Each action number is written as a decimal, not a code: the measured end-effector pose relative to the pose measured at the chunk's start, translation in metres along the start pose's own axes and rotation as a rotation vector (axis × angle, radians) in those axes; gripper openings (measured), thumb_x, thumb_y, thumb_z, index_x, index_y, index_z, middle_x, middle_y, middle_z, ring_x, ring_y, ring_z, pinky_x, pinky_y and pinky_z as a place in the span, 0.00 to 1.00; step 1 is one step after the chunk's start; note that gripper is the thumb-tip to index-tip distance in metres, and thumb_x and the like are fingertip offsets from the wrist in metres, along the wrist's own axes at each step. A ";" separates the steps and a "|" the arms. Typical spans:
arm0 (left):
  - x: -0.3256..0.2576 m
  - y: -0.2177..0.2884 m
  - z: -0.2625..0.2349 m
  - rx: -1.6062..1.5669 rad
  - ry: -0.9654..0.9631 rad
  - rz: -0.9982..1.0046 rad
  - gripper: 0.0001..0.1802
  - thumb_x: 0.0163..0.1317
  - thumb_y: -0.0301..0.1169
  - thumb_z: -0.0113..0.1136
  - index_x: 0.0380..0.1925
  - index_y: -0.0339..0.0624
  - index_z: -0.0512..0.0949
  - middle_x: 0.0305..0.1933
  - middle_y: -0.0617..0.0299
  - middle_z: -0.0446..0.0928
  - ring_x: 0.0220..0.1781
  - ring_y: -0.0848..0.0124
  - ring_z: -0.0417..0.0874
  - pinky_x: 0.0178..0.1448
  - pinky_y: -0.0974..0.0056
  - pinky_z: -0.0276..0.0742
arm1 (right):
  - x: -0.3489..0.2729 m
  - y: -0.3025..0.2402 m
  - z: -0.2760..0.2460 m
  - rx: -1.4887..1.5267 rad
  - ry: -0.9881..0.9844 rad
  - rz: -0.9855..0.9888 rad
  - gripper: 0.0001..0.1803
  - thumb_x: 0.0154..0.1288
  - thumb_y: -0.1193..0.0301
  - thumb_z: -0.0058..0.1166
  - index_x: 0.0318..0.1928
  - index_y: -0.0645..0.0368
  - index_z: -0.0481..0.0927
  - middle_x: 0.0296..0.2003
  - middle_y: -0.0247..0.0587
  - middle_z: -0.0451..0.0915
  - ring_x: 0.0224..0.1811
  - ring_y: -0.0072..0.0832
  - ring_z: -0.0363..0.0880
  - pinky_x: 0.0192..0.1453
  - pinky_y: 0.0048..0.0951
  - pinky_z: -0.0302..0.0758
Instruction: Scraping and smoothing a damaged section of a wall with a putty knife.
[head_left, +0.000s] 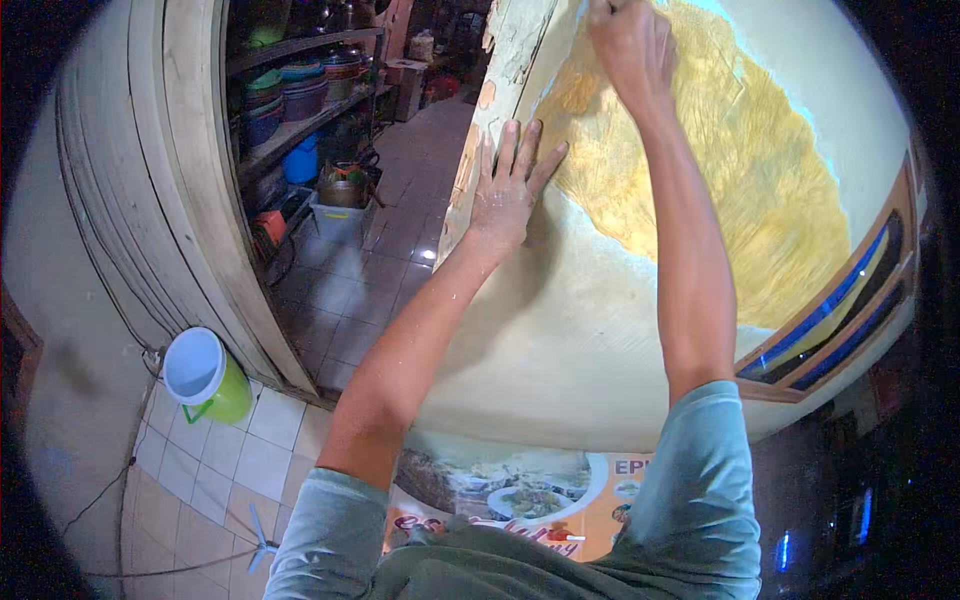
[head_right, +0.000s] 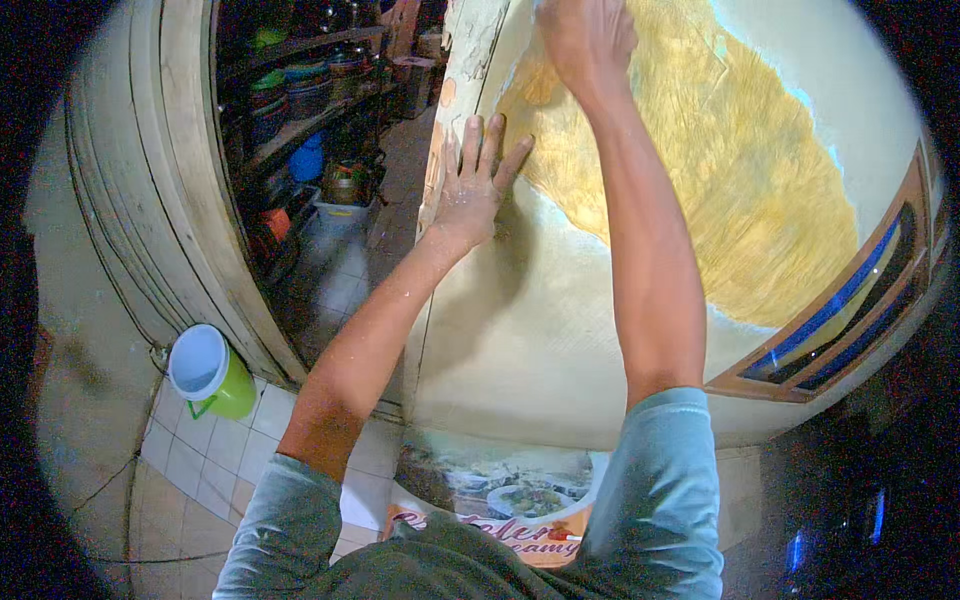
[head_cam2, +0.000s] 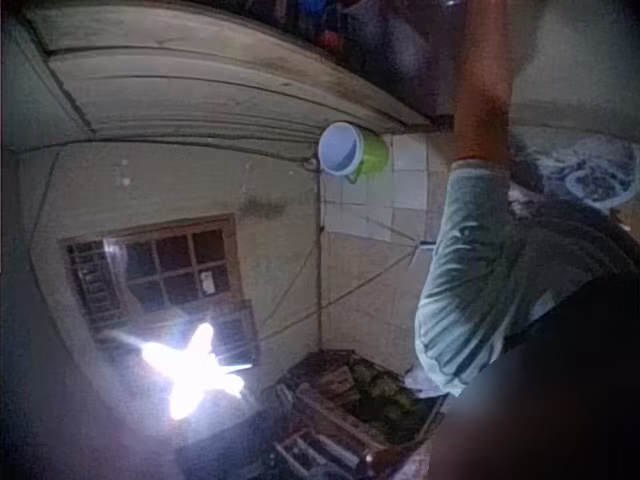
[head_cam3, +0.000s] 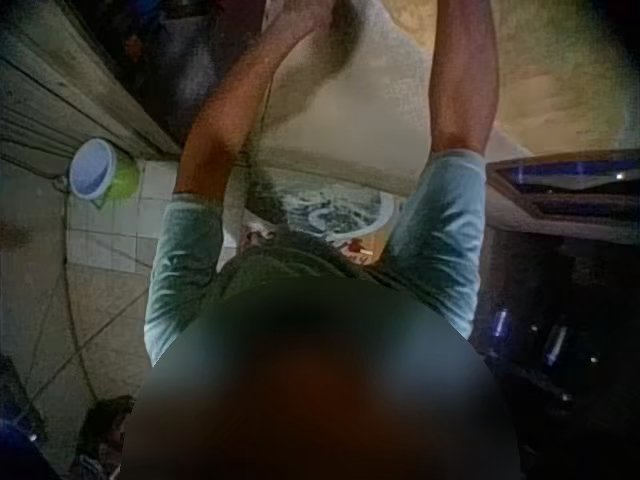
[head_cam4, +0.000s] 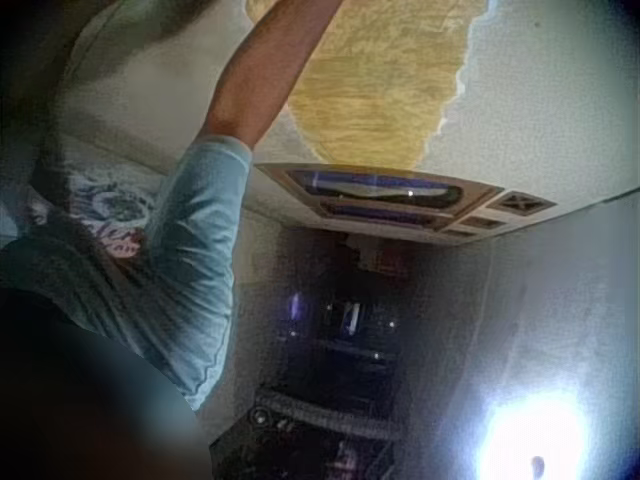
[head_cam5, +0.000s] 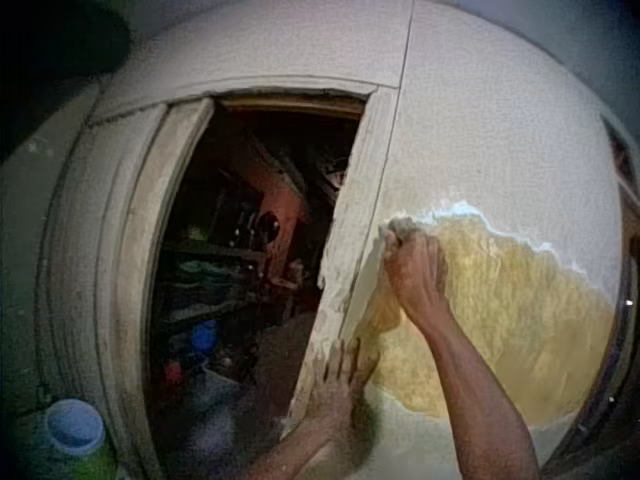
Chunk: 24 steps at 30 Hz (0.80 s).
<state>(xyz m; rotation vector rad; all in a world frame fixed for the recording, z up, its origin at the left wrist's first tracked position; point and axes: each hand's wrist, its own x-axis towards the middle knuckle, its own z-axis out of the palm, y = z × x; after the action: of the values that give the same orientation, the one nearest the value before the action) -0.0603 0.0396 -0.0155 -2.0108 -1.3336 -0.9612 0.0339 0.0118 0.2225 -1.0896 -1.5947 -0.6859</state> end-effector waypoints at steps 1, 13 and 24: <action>0.000 -0.002 0.007 -0.013 0.091 0.013 0.71 0.47 0.23 0.73 0.84 0.61 0.35 0.87 0.42 0.29 0.87 0.37 0.29 0.84 0.29 0.34 | 0.009 -0.001 0.004 -0.003 0.036 -0.008 0.19 0.73 0.57 0.57 0.47 0.61 0.87 0.38 0.64 0.86 0.42 0.62 0.84 0.45 0.55 0.79; 0.000 0.005 0.001 0.143 -0.045 -0.040 0.77 0.40 0.40 0.84 0.84 0.64 0.37 0.88 0.47 0.30 0.88 0.41 0.32 0.85 0.32 0.33 | 0.030 0.000 -0.011 -0.051 0.002 -0.025 0.22 0.74 0.53 0.55 0.53 0.59 0.86 0.44 0.65 0.84 0.48 0.62 0.83 0.52 0.57 0.79; -0.011 -0.003 -0.009 0.185 -0.008 -0.044 0.73 0.46 0.40 0.79 0.84 0.65 0.35 0.88 0.48 0.28 0.88 0.43 0.30 0.85 0.32 0.31 | -0.091 -0.002 0.012 -0.026 -0.070 0.070 0.23 0.75 0.51 0.53 0.55 0.53 0.88 0.34 0.64 0.85 0.42 0.61 0.85 0.48 0.54 0.81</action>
<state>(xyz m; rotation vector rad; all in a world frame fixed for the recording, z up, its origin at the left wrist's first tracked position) -0.0683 0.0279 -0.0181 -1.8552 -1.4218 -0.8172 0.0317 -0.0067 0.1324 -1.1950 -1.6030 -0.6291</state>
